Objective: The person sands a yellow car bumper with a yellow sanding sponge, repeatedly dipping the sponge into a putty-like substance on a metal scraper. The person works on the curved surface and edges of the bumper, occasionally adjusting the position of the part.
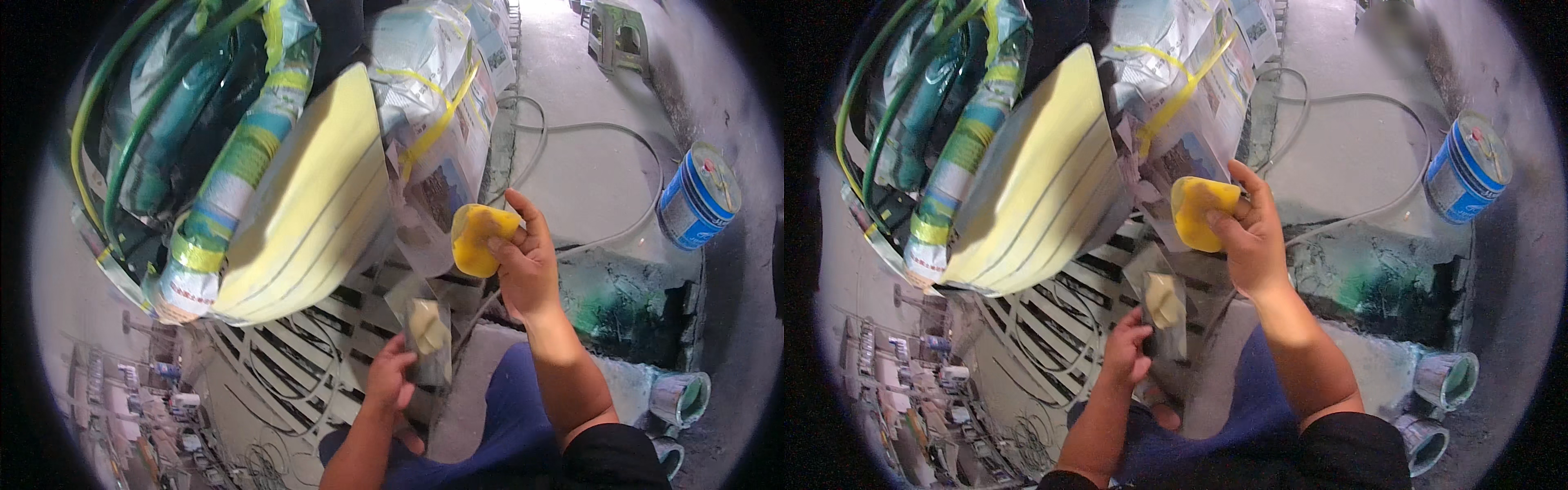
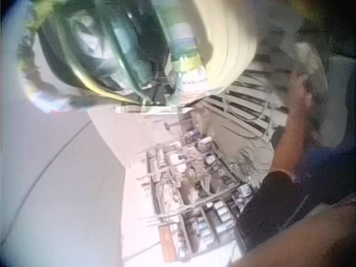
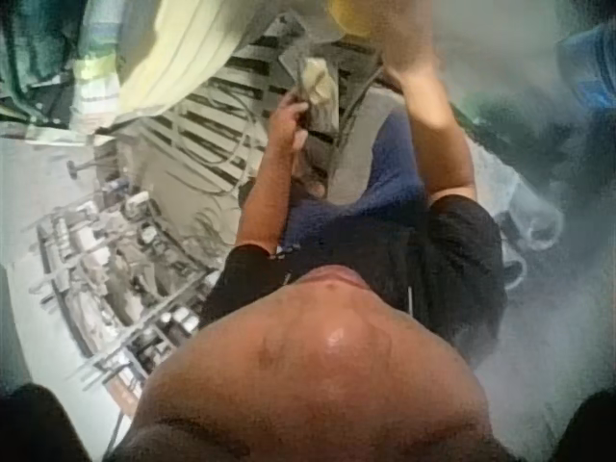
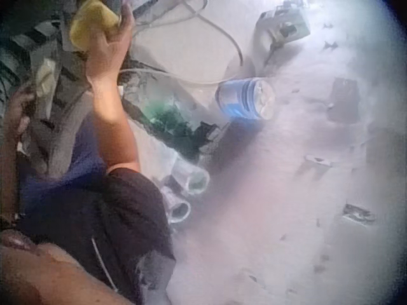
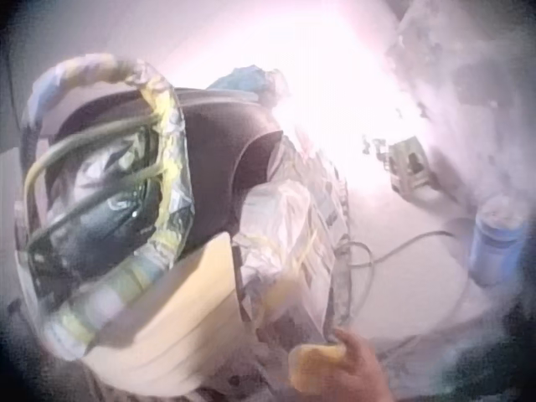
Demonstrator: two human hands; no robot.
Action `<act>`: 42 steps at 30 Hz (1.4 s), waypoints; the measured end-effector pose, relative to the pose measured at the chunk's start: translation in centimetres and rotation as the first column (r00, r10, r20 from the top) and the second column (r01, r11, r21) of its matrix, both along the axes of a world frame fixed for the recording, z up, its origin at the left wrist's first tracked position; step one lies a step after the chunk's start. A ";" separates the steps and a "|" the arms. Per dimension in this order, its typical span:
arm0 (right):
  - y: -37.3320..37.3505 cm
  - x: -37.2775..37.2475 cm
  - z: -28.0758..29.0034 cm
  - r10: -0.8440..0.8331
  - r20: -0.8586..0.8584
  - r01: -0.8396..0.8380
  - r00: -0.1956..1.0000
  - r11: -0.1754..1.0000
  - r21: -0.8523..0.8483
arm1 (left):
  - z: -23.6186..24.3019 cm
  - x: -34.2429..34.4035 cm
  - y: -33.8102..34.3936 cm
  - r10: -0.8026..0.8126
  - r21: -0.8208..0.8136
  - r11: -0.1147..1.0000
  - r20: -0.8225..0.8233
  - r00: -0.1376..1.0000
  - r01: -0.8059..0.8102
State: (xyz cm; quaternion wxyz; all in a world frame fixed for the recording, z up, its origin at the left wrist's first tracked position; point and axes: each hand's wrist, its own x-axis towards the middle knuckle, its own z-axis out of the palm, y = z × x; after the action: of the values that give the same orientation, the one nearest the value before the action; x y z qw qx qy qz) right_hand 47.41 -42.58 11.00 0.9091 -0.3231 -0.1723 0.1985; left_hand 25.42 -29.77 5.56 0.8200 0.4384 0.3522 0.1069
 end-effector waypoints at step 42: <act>10.0 10.0 11.5 -0.334 0.892 0.751 0.306 0.661 -0.010 | -1.1 -7.6 -1.4 0.228 -0.179 0.953 -0.103 0.968 -0.243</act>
State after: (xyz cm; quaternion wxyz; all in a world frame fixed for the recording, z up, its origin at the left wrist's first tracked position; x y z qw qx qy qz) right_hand 57.45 -32.62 22.50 0.6236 -0.6050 -0.4095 -0.2782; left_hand 17.82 -31.19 4.49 0.8246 0.3168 0.4435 0.1518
